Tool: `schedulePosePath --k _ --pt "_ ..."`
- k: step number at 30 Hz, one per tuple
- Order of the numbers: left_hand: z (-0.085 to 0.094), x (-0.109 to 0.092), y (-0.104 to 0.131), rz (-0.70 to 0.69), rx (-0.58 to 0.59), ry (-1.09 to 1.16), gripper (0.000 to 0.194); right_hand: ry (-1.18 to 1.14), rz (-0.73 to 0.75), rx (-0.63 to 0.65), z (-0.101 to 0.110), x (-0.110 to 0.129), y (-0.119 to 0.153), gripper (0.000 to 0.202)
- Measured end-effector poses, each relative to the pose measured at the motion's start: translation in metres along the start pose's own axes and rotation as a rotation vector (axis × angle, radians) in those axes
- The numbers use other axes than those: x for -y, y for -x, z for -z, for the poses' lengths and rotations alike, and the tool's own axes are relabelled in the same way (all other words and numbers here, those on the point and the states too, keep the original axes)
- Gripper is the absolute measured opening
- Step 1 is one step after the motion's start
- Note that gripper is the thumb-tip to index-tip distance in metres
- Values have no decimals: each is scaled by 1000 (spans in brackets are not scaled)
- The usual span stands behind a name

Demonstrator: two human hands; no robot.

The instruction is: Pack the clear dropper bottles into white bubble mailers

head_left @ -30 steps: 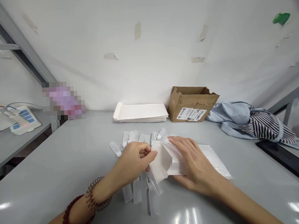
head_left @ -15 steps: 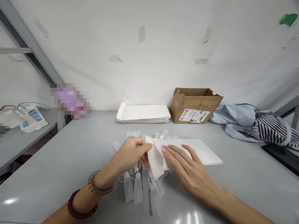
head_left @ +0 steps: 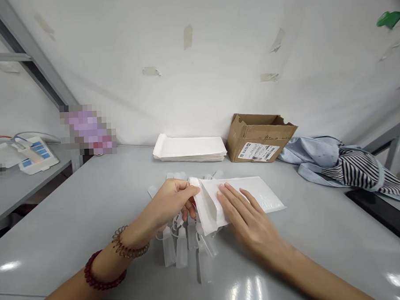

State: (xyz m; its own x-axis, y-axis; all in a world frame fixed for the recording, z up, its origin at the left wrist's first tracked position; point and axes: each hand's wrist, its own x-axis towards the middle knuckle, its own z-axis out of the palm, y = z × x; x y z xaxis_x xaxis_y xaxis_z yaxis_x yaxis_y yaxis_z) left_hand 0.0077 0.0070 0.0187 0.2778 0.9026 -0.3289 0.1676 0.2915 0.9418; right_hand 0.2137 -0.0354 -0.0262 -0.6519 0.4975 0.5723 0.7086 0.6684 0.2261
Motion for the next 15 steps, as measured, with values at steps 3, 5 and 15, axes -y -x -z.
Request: schedulePosePath --k 3,5,15 --pt "-1 0 0 6 18 7 29 4 31 -19 -5 -3 2 37" --pt "-3 -1 -1 6 28 13 29 -15 56 -17 -7 -4 1 38" --pt "-6 3 0 -22 70 29 28 -34 39 -49 -4 3 -3 41"
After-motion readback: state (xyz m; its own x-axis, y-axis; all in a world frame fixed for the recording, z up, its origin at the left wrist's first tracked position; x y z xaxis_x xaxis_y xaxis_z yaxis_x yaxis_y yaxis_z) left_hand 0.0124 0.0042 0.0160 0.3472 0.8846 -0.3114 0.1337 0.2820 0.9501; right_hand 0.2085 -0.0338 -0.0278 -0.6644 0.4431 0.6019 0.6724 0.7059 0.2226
